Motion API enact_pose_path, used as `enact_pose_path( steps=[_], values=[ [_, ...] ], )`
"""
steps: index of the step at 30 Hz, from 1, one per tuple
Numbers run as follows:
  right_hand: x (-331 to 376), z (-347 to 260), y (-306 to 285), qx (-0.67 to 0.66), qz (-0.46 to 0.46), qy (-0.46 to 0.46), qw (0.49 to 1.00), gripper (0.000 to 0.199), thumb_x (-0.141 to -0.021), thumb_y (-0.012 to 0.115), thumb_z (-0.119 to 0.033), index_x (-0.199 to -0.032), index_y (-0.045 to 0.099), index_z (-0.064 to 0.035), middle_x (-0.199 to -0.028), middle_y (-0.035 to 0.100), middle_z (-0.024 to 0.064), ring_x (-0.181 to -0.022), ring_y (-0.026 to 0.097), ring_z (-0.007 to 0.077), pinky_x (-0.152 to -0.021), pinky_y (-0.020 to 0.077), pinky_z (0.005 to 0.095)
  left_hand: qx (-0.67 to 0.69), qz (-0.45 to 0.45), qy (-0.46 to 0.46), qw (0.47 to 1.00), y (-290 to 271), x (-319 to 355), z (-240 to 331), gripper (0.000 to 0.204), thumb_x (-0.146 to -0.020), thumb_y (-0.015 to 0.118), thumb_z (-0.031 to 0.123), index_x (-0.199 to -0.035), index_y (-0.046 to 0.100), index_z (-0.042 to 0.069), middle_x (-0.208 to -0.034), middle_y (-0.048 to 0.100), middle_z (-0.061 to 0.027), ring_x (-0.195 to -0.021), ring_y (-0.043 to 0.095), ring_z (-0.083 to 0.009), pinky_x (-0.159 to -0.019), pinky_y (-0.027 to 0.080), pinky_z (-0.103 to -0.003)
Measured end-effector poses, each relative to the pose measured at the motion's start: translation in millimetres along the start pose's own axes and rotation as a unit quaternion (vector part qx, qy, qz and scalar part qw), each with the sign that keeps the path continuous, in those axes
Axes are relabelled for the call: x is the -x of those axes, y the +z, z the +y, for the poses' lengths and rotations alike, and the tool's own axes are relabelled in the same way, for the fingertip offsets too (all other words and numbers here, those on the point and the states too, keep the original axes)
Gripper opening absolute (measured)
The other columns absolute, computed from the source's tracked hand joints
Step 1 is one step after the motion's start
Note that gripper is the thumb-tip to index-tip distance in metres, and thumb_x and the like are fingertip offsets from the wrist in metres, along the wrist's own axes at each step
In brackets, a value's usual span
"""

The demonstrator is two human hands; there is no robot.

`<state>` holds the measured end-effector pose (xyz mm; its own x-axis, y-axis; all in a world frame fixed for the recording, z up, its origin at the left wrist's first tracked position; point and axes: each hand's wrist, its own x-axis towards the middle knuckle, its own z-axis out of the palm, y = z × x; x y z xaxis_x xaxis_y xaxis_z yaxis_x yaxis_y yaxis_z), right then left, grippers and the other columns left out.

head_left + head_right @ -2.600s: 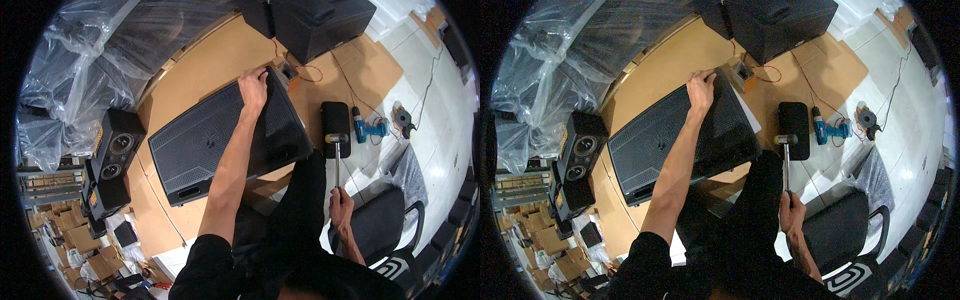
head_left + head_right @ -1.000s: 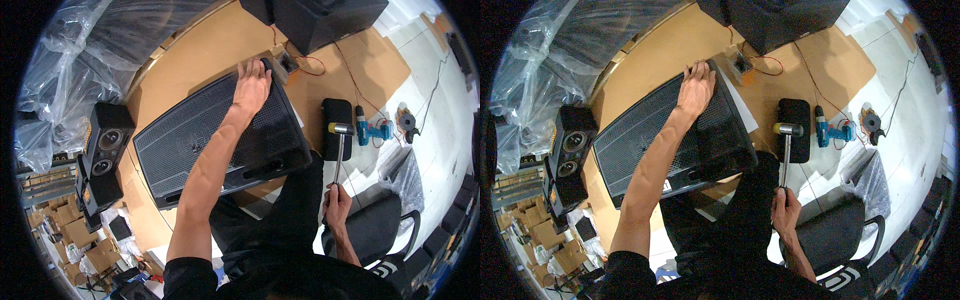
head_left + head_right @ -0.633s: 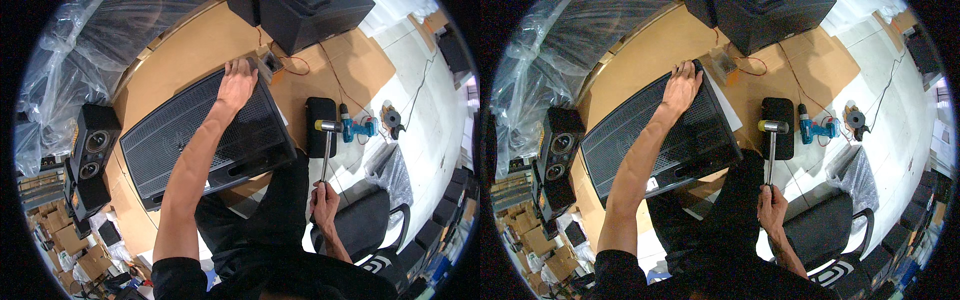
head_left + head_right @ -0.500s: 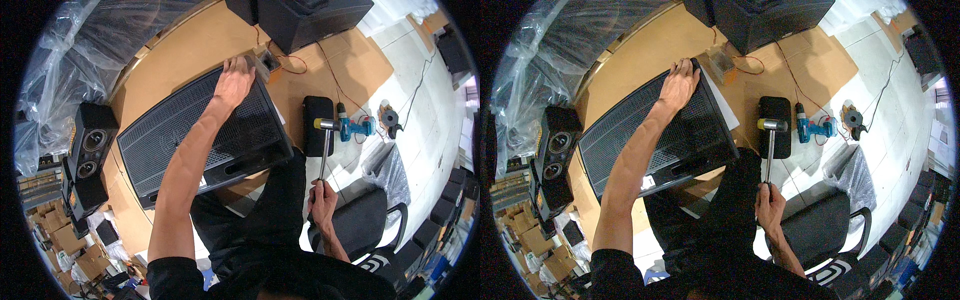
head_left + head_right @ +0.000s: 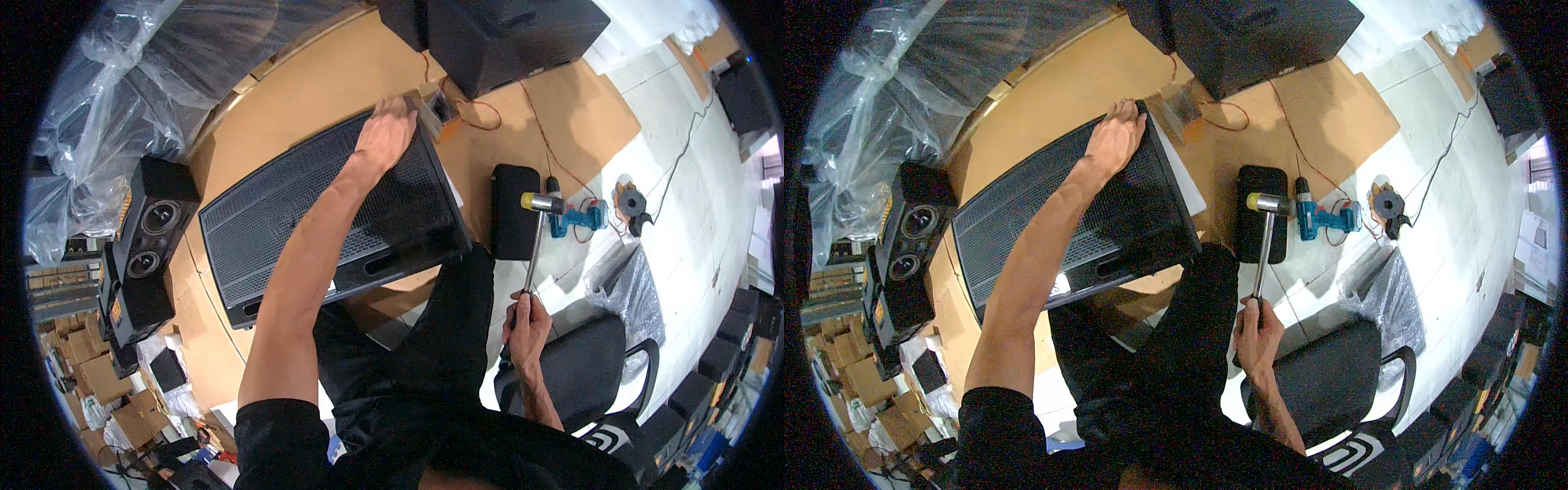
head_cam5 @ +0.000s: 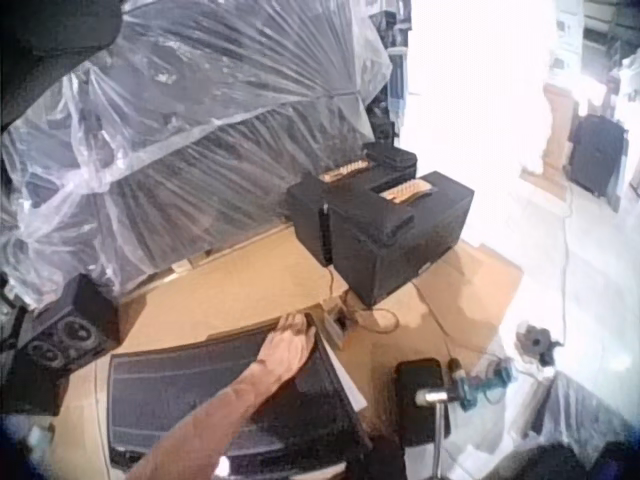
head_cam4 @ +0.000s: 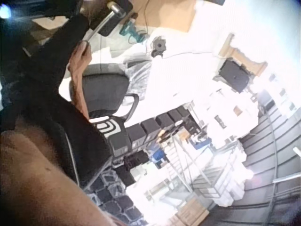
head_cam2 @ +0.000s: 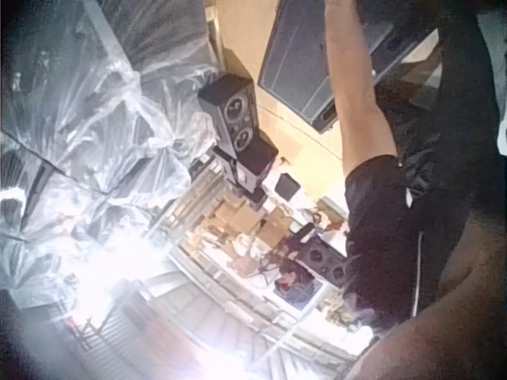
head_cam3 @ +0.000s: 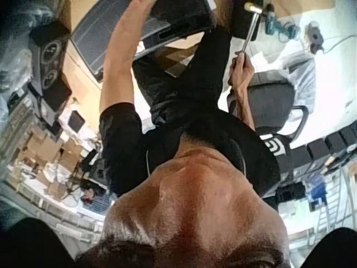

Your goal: The person uses a cordless drill and a hammer to attach screws and secure parts on a black speaker. They flip the speaker over, drive screws into the grille and back panel, and then place the finished unit aside.

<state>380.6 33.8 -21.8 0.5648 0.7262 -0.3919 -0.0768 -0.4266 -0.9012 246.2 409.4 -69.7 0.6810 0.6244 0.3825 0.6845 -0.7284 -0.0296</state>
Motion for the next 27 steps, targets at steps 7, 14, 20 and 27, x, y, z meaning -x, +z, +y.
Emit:
enact_pose_path(
  steps=[7, 14, 20, 27],
  values=[
    [4, 3, -3, -0.007, 0.017, -0.021, 1.0, 0.036, -0.103, 0.042, -0.029, -0.092, 0.054, 0.0031, -0.055, 0.045, -0.0001, -0.038, 0.04, 0.0051, -0.034, 0.0312, 0.0216, 0.012, -0.045, -0.029, 0.998, -3, -2, 4, 0.038, -0.098, 0.045, 0.026, -0.113, 0.06, -0.006, -0.131, 0.053, -0.0176, -0.129, 0.045, -0.0288, -0.109, 0.036, -0.039],
    [8, -5, -4, -0.012, 0.004, -0.014, 1.0, 0.034, -0.101, 0.045, -0.029, -0.095, 0.057, 0.0024, -0.054, 0.045, -0.0003, -0.039, 0.041, 0.0053, -0.034, 0.0311, 0.0223, 0.05, 0.026, -0.045, 0.997, 18, 9, 0, 0.035, -0.098, 0.046, 0.024, -0.115, 0.059, -0.004, -0.131, 0.054, -0.0162, -0.126, 0.047, -0.0296, -0.108, 0.036, -0.042],
    [5, 2, -8, -0.014, 0.022, -0.014, 1.0, 0.035, -0.101, 0.045, -0.029, -0.095, 0.057, 0.0029, -0.054, 0.045, -0.0006, -0.038, 0.04, 0.0057, -0.034, 0.0317, 0.0224, 0.094, 0.04, -0.113, 0.988, 6, 12, 12, 0.034, -0.098, 0.046, 0.024, -0.118, 0.059, -0.001, -0.132, 0.054, -0.0155, -0.126, 0.048, -0.0303, -0.11, 0.032, -0.047],
    [3, 3, 0, -0.009, 0.024, -0.004, 1.0, 0.035, -0.103, 0.041, -0.029, -0.093, 0.055, 0.0024, -0.056, 0.046, 0.0001, -0.038, 0.041, 0.0057, -0.034, 0.0298, 0.0224, 0.14, 0.044, -0.14, 0.979, 8, 13, 9, 0.034, -0.097, 0.05, 0.024, -0.115, 0.064, -0.001, -0.128, 0.057, -0.0161, -0.125, 0.049, -0.0304, -0.109, 0.033, -0.046]
  ],
)
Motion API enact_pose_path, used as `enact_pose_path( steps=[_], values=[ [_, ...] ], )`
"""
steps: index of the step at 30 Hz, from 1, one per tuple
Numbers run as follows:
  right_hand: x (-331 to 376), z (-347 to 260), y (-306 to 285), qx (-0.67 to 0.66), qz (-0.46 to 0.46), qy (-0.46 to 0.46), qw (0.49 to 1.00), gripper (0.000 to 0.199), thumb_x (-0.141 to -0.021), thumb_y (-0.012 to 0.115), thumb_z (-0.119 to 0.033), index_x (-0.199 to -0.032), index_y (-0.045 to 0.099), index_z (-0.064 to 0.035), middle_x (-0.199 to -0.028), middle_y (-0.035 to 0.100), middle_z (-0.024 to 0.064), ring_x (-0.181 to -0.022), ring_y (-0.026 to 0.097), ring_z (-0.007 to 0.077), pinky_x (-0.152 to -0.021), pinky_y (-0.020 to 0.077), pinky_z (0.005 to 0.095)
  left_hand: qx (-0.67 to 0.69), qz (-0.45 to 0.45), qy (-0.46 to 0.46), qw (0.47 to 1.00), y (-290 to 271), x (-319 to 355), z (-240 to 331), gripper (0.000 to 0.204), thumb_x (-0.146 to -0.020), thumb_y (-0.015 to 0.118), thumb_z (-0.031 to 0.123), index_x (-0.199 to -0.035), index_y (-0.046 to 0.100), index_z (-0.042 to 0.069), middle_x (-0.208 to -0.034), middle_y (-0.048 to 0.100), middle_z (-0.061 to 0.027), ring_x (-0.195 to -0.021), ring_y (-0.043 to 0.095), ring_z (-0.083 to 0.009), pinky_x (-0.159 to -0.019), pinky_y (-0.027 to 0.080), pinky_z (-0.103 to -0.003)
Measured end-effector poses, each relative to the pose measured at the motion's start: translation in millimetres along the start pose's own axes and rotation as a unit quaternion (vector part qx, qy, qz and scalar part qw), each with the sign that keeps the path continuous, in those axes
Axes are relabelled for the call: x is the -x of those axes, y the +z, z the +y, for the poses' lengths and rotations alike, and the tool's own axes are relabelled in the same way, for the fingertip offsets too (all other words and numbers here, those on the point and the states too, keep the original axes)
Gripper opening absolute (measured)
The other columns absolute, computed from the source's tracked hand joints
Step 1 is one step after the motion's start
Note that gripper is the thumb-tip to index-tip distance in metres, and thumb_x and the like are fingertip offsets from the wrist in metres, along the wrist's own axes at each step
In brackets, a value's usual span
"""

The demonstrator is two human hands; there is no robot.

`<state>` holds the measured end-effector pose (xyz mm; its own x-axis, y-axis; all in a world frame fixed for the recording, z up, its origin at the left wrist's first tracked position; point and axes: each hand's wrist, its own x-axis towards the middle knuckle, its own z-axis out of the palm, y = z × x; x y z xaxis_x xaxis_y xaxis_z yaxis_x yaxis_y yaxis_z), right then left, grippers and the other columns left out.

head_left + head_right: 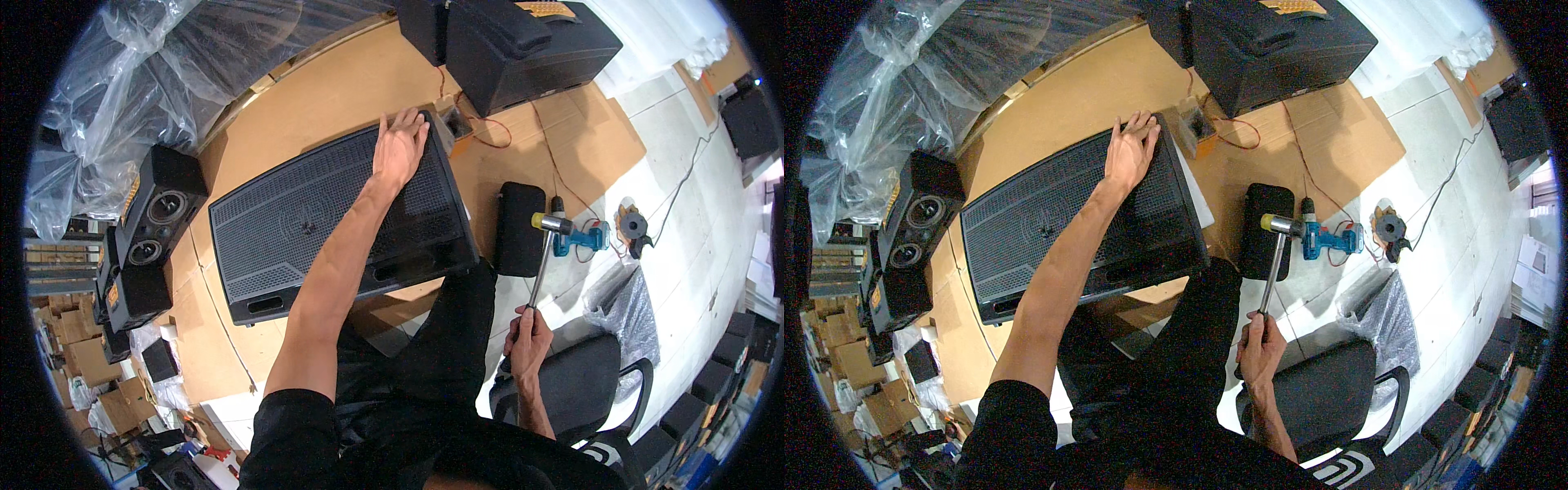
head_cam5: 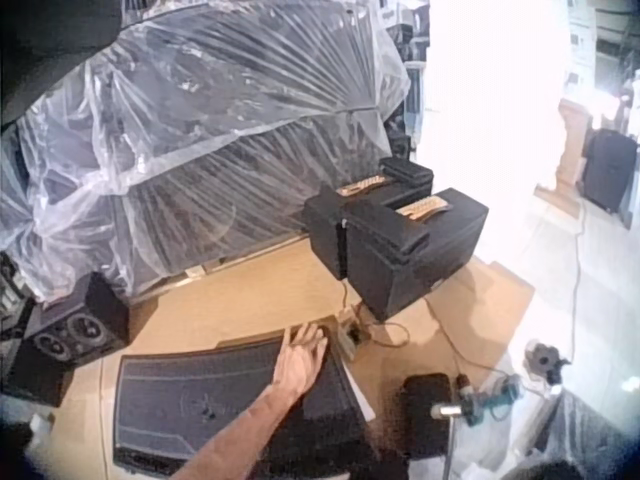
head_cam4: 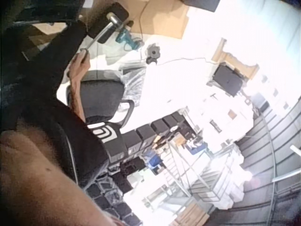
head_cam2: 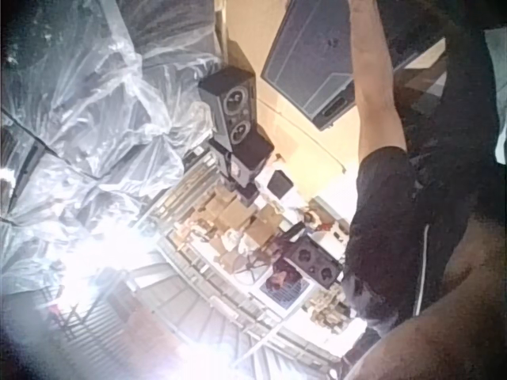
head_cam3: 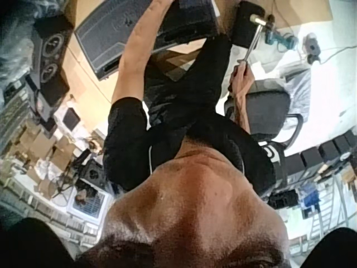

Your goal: The person uses a cordless drill and a hammer to attach screws and secure parts on a black speaker. They flip the speaker over, drive screws into the grille and back panel, and then place the finished unit aside.

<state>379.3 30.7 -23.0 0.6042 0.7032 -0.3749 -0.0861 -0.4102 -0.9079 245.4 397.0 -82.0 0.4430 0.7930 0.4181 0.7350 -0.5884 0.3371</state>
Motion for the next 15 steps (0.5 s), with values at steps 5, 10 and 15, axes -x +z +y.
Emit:
enact_pose_path(
  steps=[5, 10, 15],
  values=[
    [0, -3, 3, 0.009, -0.009, 0.019, 1.0, 0.035, -0.103, 0.042, -0.029, -0.093, 0.055, 0.0023, -0.057, 0.046, 0.0001, -0.038, 0.042, 0.0055, -0.034, 0.0308, 0.0222, 0.139, -0.022, -0.178, 0.974, 1, -27, -6, 0.029, -0.089, 0.063, 0.028, -0.093, 0.074, 0.001, -0.102, 0.07, -0.0146, -0.097, 0.067, -0.0297, -0.09, 0.05, -0.034],
    [-1, -2, 3, 0.008, -0.001, 0.022, 1.0, 0.034, -0.102, 0.042, -0.028, -0.093, 0.055, 0.0022, -0.057, 0.046, 0.0002, -0.039, 0.042, 0.0052, -0.034, 0.0312, 0.0216, 0.181, -0.092, -0.243, 0.948, -7, -49, -14, 0.02, -0.072, 0.08, 0.017, -0.085, 0.075, 0.003, -0.088, 0.073, -0.0103, -0.074, 0.067, -0.0174, -0.074, 0.053, -0.029],
    [-3, 2, 1, 0.001, -0.002, 0.019, 1.0, 0.035, -0.103, 0.042, -0.029, -0.093, 0.054, 0.0026, -0.058, 0.046, 0.0006, -0.039, 0.042, 0.0052, -0.033, 0.0311, 0.0214, 0.142, -0.165, -0.275, 0.937, -6, -64, -37, 0.031, -0.072, 0.081, 0.025, -0.095, 0.074, 0.006, -0.104, 0.071, -0.0097, -0.093, 0.066, -0.0218, -0.084, 0.05, -0.032]
  ],
)
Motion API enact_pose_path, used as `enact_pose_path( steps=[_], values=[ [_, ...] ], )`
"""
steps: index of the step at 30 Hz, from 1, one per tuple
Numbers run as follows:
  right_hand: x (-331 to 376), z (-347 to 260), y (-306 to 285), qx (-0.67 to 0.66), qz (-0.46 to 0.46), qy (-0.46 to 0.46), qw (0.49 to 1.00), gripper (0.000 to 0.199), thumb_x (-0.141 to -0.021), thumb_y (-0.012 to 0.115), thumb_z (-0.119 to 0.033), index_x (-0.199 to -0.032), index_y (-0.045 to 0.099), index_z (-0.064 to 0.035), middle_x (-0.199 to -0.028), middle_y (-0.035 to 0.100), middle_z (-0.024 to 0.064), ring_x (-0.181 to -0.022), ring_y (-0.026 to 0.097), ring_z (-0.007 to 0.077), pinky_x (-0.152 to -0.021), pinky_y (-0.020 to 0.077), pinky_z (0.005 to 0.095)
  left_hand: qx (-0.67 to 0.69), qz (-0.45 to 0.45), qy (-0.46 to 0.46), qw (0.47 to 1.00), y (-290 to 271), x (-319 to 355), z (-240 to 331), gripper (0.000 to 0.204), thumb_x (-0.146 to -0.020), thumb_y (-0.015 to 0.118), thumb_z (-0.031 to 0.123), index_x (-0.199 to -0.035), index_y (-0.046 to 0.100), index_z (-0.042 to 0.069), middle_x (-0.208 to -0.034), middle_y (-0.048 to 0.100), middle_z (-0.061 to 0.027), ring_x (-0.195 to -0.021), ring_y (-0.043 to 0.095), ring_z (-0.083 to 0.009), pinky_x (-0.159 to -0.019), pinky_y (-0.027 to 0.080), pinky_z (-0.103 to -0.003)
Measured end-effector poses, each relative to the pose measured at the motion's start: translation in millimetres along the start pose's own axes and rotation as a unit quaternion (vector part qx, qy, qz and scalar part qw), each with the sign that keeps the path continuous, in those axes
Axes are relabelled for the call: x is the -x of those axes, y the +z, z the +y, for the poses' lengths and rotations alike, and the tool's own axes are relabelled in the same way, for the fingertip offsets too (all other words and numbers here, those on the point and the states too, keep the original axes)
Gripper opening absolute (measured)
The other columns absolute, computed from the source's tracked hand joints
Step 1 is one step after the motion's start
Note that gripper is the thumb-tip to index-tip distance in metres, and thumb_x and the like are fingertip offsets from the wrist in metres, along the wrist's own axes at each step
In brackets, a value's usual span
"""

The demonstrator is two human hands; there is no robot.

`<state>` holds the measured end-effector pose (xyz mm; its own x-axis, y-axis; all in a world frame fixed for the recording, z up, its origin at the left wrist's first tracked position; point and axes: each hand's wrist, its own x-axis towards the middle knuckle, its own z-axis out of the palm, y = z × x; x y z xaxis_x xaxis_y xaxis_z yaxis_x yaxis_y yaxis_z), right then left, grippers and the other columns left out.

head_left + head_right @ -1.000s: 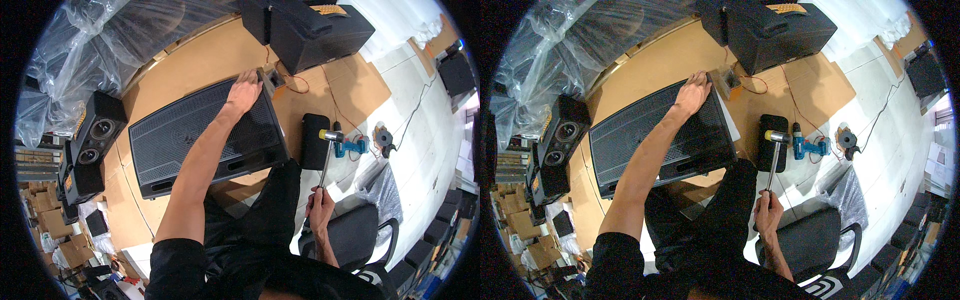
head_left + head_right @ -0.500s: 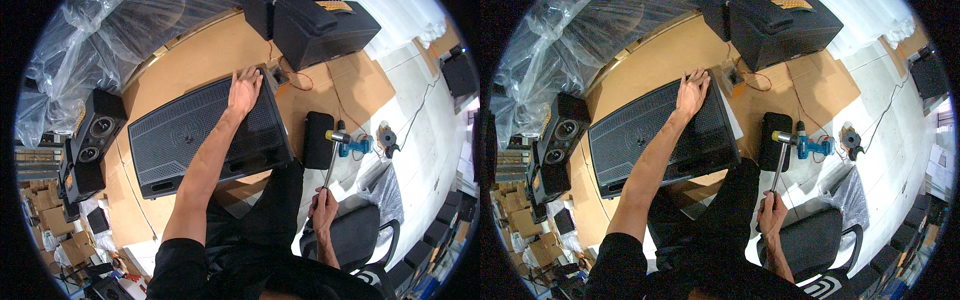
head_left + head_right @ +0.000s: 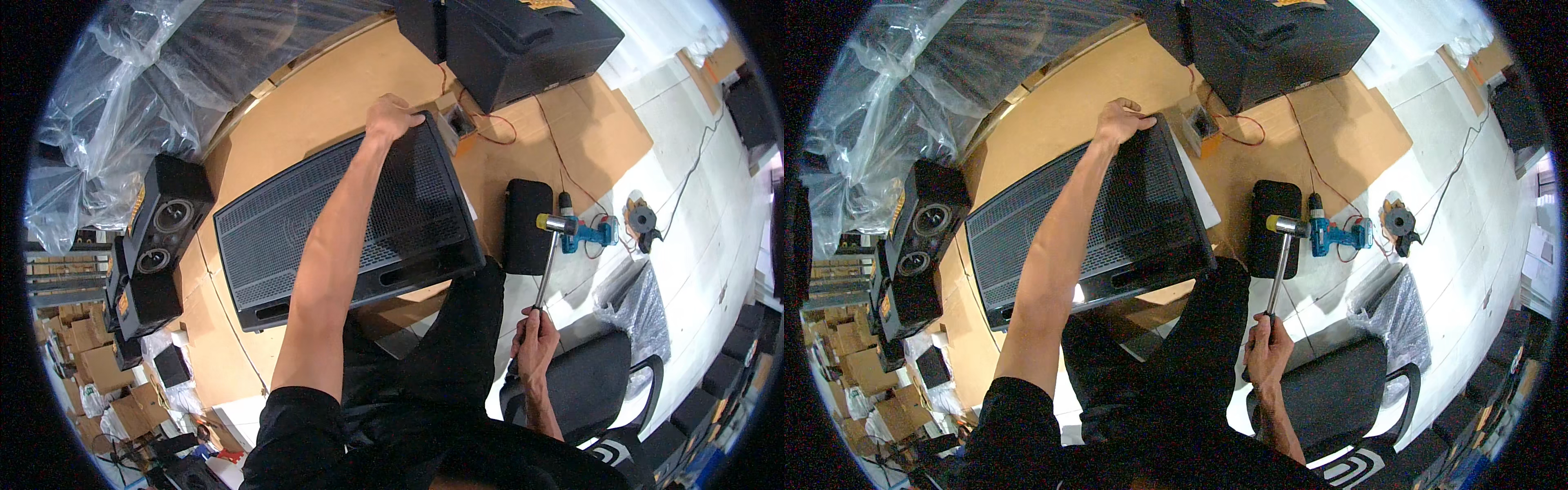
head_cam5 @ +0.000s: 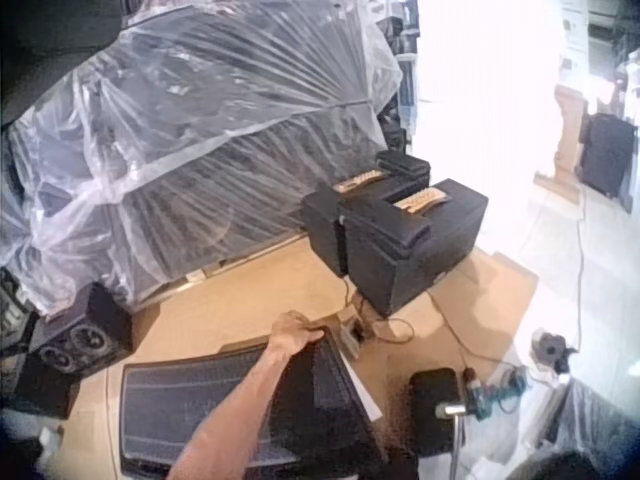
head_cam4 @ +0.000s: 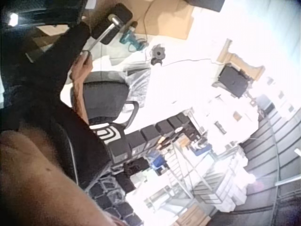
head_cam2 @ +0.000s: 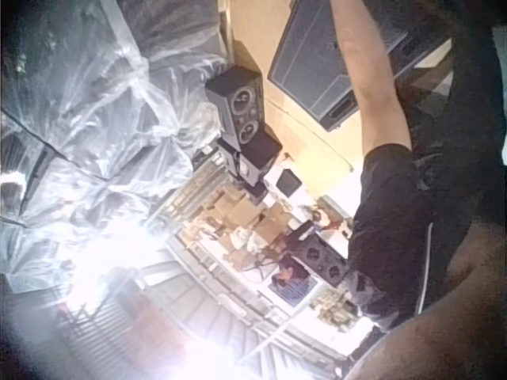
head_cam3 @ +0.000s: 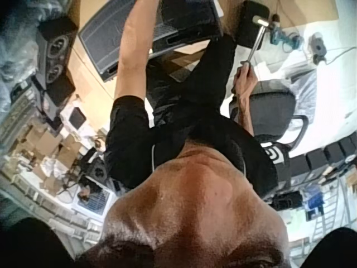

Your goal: The person uses a cordless drill and a hammer to attach screws and secure parts on a black speaker. They flip the speaker over, drive screws into the grille and back panel, and then place the finished unit aside.

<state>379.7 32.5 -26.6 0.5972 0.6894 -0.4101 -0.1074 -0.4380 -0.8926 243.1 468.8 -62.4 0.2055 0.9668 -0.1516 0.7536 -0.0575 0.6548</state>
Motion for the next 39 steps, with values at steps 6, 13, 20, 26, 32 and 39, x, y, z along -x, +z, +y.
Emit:
enact_pose_path(
  steps=[6, 13, 20, 26, 32, 39],
  values=[
    [-4, 6, 2, -0.001, 0.004, 0.006, 1.0, 0.036, -0.102, 0.044, -0.03, -0.093, 0.055, 0.0032, -0.058, 0.046, 0.0005, -0.039, 0.041, 0.0052, -0.033, 0.0312, 0.0221, -0.161, -0.148, 0.058, 0.974, -7, -30, -13, 0.052, -0.078, 0.072, 0.046, -0.115, 0.067, 0.01, -0.119, 0.064, -0.0162, -0.112, 0.059, -0.0304, -0.096, 0.045, -0.035],
    [-13, 13, 9, -0.039, -0.018, 0.034, 0.998, 0.035, -0.101, 0.046, -0.032, -0.095, 0.055, 0.0024, -0.059, 0.047, 0.0013, -0.039, 0.043, 0.0062, -0.034, 0.0325, 0.0227, -0.229, -0.159, 0.045, 0.959, -8, -21, 8, 0.044, -0.082, 0.068, 0.046, -0.118, 0.066, 0.02, -0.128, 0.06, -0.0118, -0.12, 0.054, -0.0291, -0.099, 0.042, -0.039],
    [-10, 11, 17, -0.033, 0.005, 0.051, 0.998, 0.034, -0.102, 0.043, -0.029, -0.097, 0.055, 0.003, -0.063, 0.049, 0.0032, -0.038, 0.041, 0.0062, -0.032, 0.0317, 0.0214, -0.216, -0.168, -0.025, 0.962, 5, -39, 0, 0.06, -0.08, 0.069, 0.049, -0.119, 0.062, 0.003, -0.122, 0.062, -0.0178, -0.115, 0.057, -0.03, -0.094, 0.046, -0.038],
    [-5, 9, 26, -0.046, 0.009, 0.057, 0.997, 0.033, -0.102, 0.044, -0.029, -0.097, 0.055, 0.0017, -0.063, 0.047, 0.0023, -0.038, 0.041, 0.0067, -0.033, 0.0323, 0.0216, -0.169, -0.109, -0.06, 0.978, 19, -46, -11, 0.061, -0.075, 0.077, 0.043, -0.123, 0.062, 0.007, -0.131, 0.057, -0.0146, -0.123, 0.053, -0.0304, -0.098, 0.045, -0.04],
    [-6, -1, 19, -0.024, 0.001, 0.005, 1.0, 0.035, -0.102, 0.044, -0.031, -0.098, 0.054, 0.0018, -0.061, 0.046, 0.0015, -0.039, 0.041, 0.0065, -0.033, 0.0312, 0.0216, -0.086, -0.112, -0.124, 0.982, 11, -16, 19, 0.067, -0.075, 0.076, 0.046, -0.129, 0.058, 0.011, -0.135, 0.055, -0.0113, -0.125, 0.051, -0.0308, -0.1, 0.042, -0.042],
    [-2, -23, 24, 0.019, -0.022, -0.037, 0.999, 0.036, -0.102, 0.043, -0.032, -0.096, 0.055, 0.0011, -0.057, 0.045, 0.0004, -0.039, 0.04, 0.0059, -0.034, 0.0311, 0.0212, 0.17, -0.088, -0.035, 0.981, -4, -1, 6, 0.072, -0.076, 0.075, 0.045, -0.13, 0.054, 0.002, -0.137, 0.052, -0.013, -0.128, 0.047, -0.0282, -0.103, 0.04, -0.04]
  ],
)
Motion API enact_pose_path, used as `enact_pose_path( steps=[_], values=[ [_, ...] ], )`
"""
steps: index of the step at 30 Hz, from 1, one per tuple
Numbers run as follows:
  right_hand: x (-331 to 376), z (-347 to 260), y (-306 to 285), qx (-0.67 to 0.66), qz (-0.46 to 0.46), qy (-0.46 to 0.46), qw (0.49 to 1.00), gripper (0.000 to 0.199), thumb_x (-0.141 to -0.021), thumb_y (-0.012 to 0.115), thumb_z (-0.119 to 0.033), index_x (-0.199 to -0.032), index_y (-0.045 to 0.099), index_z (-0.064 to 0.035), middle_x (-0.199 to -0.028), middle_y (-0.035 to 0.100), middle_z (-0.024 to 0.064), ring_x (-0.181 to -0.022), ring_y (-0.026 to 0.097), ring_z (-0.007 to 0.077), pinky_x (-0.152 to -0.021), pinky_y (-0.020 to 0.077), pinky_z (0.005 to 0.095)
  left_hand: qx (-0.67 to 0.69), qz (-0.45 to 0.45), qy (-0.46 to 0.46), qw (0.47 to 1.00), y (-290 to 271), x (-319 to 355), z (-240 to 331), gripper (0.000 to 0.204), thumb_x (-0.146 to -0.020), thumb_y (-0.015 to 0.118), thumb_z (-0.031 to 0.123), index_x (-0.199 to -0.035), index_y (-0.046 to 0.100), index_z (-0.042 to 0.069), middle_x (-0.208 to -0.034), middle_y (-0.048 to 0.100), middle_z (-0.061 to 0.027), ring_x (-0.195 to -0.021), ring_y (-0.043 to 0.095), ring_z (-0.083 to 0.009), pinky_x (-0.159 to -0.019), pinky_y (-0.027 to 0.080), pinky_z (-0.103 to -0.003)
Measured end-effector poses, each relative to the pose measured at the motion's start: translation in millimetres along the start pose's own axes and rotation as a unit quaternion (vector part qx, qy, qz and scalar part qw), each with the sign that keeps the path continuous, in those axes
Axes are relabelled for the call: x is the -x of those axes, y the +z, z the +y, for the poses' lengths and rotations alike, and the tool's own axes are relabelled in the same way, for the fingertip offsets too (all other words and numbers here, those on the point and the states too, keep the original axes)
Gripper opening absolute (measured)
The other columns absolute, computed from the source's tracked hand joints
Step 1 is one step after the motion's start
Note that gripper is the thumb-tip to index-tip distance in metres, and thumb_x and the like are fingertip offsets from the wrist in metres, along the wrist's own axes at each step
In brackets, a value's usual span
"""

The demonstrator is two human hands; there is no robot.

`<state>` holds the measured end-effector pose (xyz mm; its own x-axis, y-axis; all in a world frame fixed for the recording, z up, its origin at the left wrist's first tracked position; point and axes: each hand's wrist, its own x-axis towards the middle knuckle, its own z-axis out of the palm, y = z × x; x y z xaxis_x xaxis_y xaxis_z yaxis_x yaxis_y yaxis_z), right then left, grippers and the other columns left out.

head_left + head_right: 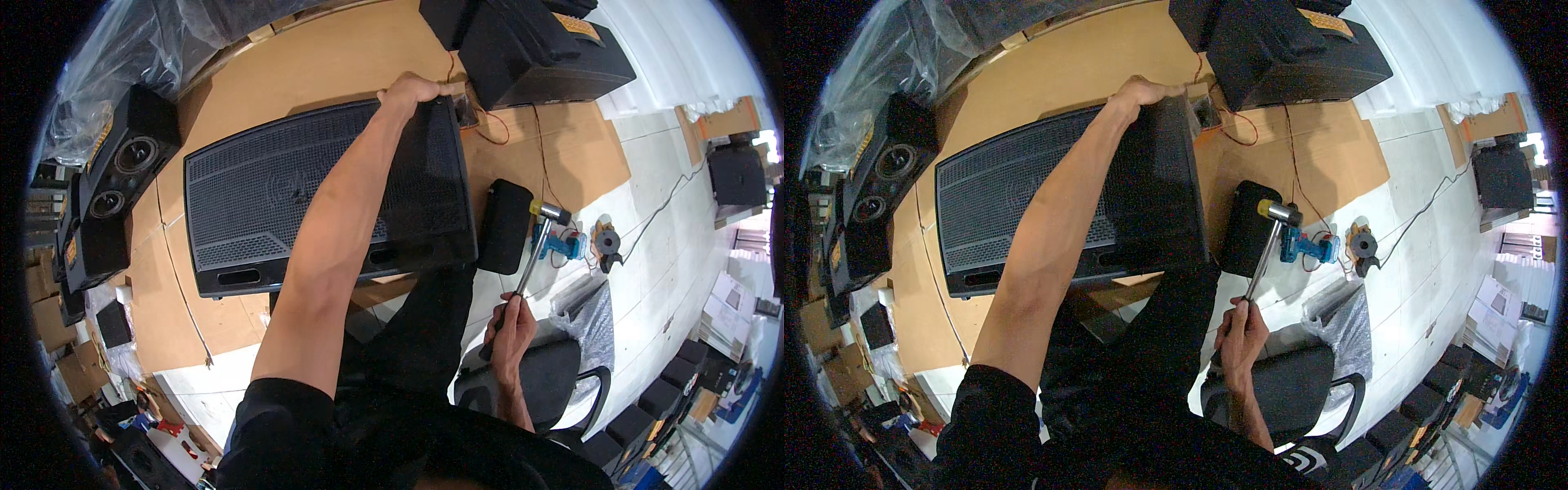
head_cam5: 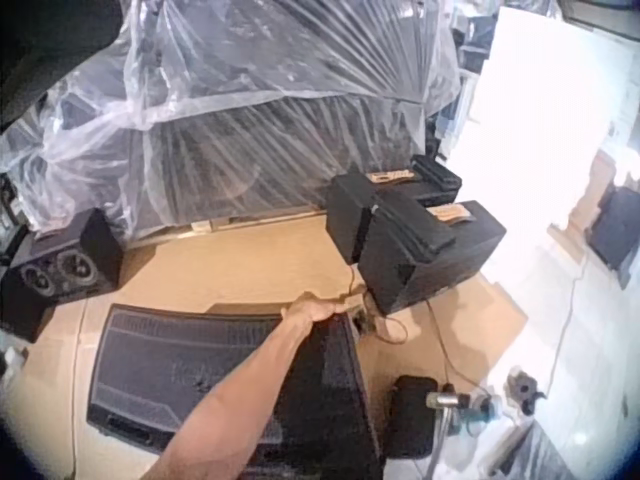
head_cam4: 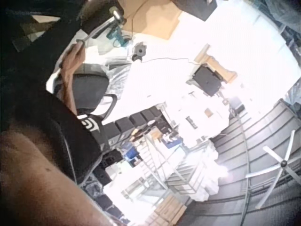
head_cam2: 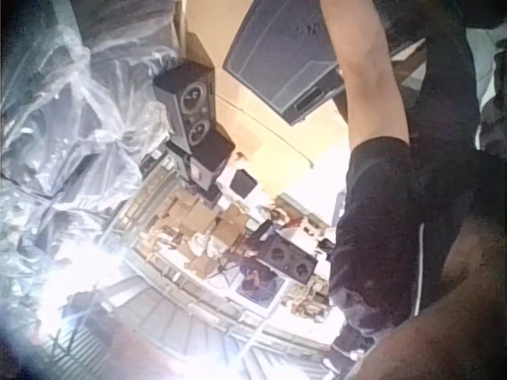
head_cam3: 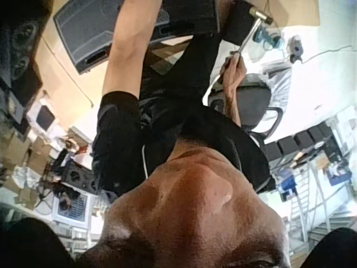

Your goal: The person uses a cordless drill and a hammer to attach screws and secure parts on a black speaker. They flip the speaker over, drive screws into the grille and back panel, and then place the finished unit aside.

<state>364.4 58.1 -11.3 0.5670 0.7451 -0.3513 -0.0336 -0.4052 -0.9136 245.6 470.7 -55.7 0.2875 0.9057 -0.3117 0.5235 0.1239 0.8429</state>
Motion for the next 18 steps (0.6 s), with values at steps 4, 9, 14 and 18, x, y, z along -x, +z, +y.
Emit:
enact_pose_path(
  steps=[4, 9, 14, 18],
  values=[
    [-33, -11, 2, 0.102, -0.017, -0.019, 0.994, 0.031, -0.101, 0.045, -0.028, -0.097, 0.058, -0.0004, -0.056, 0.048, -0.0012, -0.045, 0.042, 0.0049, -0.042, 0.0327, 0.0223, -0.007, 0.076, -0.082, 0.994, -12, 25, 9, 0.065, -0.083, 0.068, 0.044, -0.127, 0.055, -0.003, -0.131, 0.055, -0.0193, -0.125, 0.049, -0.0322, -0.105, 0.037, -0.041],
    [-113, -42, 39, 0.303, -0.054, -0.237, 0.922, 0.03, -0.099, 0.048, -0.028, -0.093, 0.058, -0.0007, -0.068, 0.057, 0.0256, -0.064, 0.057, 0.0454, -0.054, 0.0428, 0.046, -0.314, 0.227, 0.124, 0.913, -17, 99, -51, 0.059, -0.095, 0.05, 0.041, -0.133, 0.047, -0.004, -0.14, 0.043, -0.0237, -0.132, 0.038, -0.0389, -0.111, 0.03, -0.047],
    [-161, -72, 73, 0.367, -0.057, -0.299, 0.879, 0.034, -0.098, 0.049, -0.031, -0.09, 0.06, 0.0009, -0.068, 0.06, 0.0254, -0.067, 0.06, 0.0458, -0.055, 0.0454, 0.0479, -0.41, 0.278, 0.149, 0.856, 11, 116, -71, 0.056, -0.1, 0.038, 0.037, -0.14, 0.038, -0.002, -0.149, 0.031, -0.0209, -0.14, 0.024, -0.0366, -0.114, 0.019, -0.052],
    [-181, -61, 77, 0.413, -0.044, -0.332, 0.847, 0.034, -0.098, 0.049, -0.031, -0.092, 0.06, 0.0006, -0.068, 0.061, 0.025, -0.068, 0.061, 0.0457, -0.057, 0.0471, 0.0482, -0.379, 0.283, 0.167, 0.865, 11, 117, -69, 0.055, -0.1, 0.037, 0.034, -0.139, 0.039, -0.005, -0.148, 0.032, -0.0226, -0.14, 0.025, -0.0371, -0.115, 0.018, -0.051]
  ],
)
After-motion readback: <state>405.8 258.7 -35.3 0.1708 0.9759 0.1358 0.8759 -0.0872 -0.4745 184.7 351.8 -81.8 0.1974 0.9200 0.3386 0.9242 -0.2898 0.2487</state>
